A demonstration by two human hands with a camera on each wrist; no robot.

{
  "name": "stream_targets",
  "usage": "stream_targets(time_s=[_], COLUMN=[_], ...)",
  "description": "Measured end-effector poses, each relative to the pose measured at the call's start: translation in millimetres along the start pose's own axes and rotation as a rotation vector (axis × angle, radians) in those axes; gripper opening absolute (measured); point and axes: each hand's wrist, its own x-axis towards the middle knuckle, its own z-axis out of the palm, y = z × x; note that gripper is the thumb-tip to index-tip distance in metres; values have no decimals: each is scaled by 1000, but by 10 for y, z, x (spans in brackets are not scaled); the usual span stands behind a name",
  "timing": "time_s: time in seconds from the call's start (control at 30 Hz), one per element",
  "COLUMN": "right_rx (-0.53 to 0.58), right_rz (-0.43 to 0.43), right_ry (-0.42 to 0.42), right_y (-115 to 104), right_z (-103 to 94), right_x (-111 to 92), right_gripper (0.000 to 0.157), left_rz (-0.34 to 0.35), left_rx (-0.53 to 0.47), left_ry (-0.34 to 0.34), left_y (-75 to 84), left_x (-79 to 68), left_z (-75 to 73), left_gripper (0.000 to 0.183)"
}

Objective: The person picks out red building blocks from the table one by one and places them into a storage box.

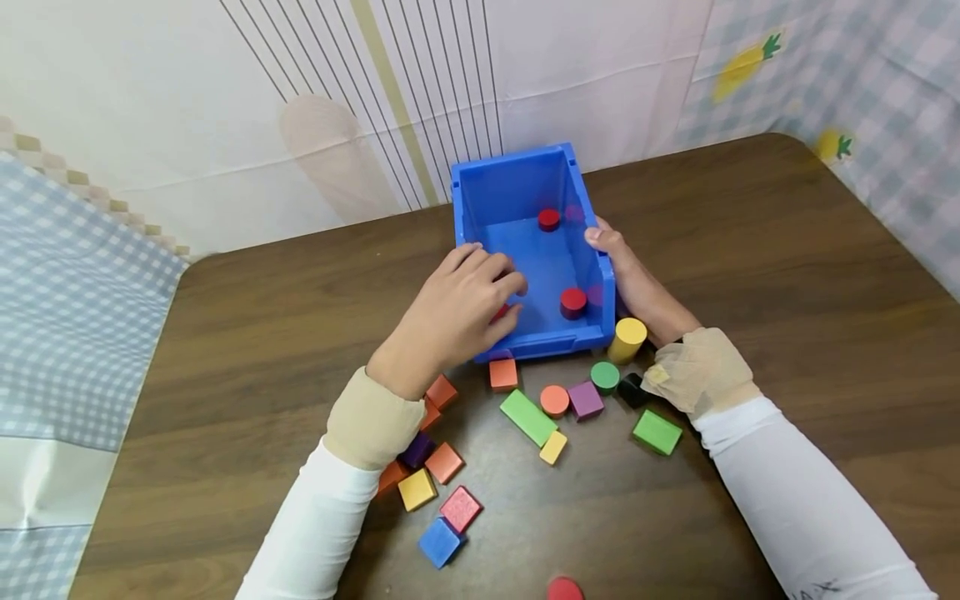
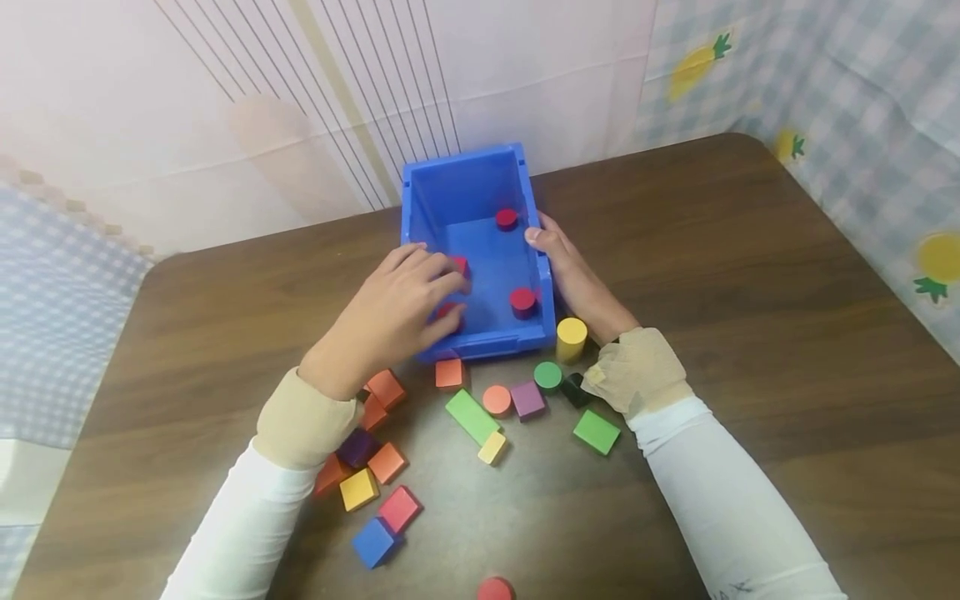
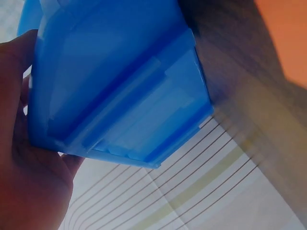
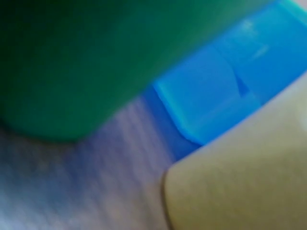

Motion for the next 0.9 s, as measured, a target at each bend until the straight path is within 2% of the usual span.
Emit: stream_targets(time_s=[0.27, 0.53, 0.9], right_rx=[18, 15, 24], right_rz=[-26, 1, -8], right_ry=[7, -8, -13], right_y=[-19, 4, -20], right_z=[24, 31, -14], right_x=[30, 15, 15], right_gripper=[84, 83, 82], left_rz=[-10, 10, 43], left_rx=[-63, -82, -119], left_ry=[18, 24, -33], left_y=[36, 55, 108], left_x=[-99, -196, -243], left_z=[-27, -67, -149], left_gripper=[20, 17, 19])
